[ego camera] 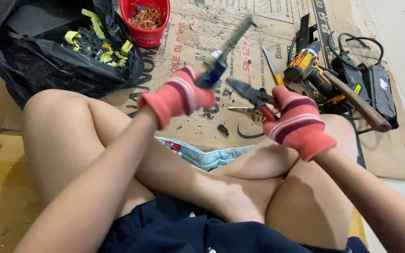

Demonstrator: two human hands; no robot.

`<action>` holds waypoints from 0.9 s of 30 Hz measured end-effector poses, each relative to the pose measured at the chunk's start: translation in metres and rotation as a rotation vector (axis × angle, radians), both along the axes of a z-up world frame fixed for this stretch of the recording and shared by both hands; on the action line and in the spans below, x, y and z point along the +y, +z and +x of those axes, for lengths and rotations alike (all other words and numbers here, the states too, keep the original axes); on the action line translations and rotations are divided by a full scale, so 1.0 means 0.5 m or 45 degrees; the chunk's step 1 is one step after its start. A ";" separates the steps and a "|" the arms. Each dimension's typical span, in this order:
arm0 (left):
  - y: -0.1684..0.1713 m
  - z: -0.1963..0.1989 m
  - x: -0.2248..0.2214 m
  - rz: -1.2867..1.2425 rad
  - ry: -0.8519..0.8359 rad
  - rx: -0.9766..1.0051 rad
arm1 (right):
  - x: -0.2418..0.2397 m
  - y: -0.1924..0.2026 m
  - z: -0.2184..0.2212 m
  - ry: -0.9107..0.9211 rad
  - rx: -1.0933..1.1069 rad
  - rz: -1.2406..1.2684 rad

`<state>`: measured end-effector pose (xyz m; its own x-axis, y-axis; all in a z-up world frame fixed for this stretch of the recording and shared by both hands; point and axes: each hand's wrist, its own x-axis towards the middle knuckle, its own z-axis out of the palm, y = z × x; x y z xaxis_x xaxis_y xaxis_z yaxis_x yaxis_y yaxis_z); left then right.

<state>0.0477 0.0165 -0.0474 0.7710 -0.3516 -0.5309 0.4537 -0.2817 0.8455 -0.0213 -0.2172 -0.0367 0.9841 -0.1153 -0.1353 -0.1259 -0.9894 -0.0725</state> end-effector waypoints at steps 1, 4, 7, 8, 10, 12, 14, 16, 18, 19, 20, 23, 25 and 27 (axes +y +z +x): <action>0.029 -0.023 -0.006 0.335 -0.138 -0.265 | 0.007 0.002 -0.003 -0.161 0.045 0.235; 0.057 -0.055 -0.022 0.617 -0.188 -0.487 | 0.046 0.018 -0.006 -0.374 0.134 0.610; 0.008 -0.045 -0.049 0.525 -0.052 -0.396 | 0.062 0.038 -0.017 -0.442 0.248 0.697; -0.015 -0.038 -0.053 0.492 0.038 -0.340 | 0.069 0.045 -0.019 -0.414 0.329 0.639; -0.076 -0.021 -0.042 0.449 0.124 -0.296 | 0.072 0.072 -0.026 -0.349 0.344 0.445; -0.094 -0.021 -0.029 0.411 0.209 -0.248 | 0.059 0.071 -0.032 -0.283 0.361 0.257; -0.058 -0.030 -0.014 -0.227 0.653 0.195 | 0.030 0.054 -0.028 -0.035 0.351 -0.292; -0.047 -0.039 -0.009 -0.155 0.607 0.141 | 0.014 0.050 -0.036 0.002 0.445 -0.340; -0.047 -0.056 -0.018 -0.082 0.539 0.100 | -0.001 0.048 -0.044 0.017 0.554 -0.387; -0.047 -0.063 -0.025 0.029 0.446 0.031 | -0.006 0.052 -0.044 0.085 0.395 -0.289; -0.046 -0.071 -0.033 0.139 0.353 -0.039 | -0.011 0.057 -0.043 0.151 0.233 -0.193; -0.041 -0.081 -0.042 0.362 0.177 -0.198 | 0.035 0.092 -0.047 0.251 -0.125 0.545; -0.058 -0.081 -0.050 0.456 0.088 -0.311 | 0.101 0.125 -0.037 0.060 -0.004 0.728; -0.074 -0.084 -0.048 0.550 0.006 -0.415 | 0.131 0.122 -0.021 -0.126 0.129 0.905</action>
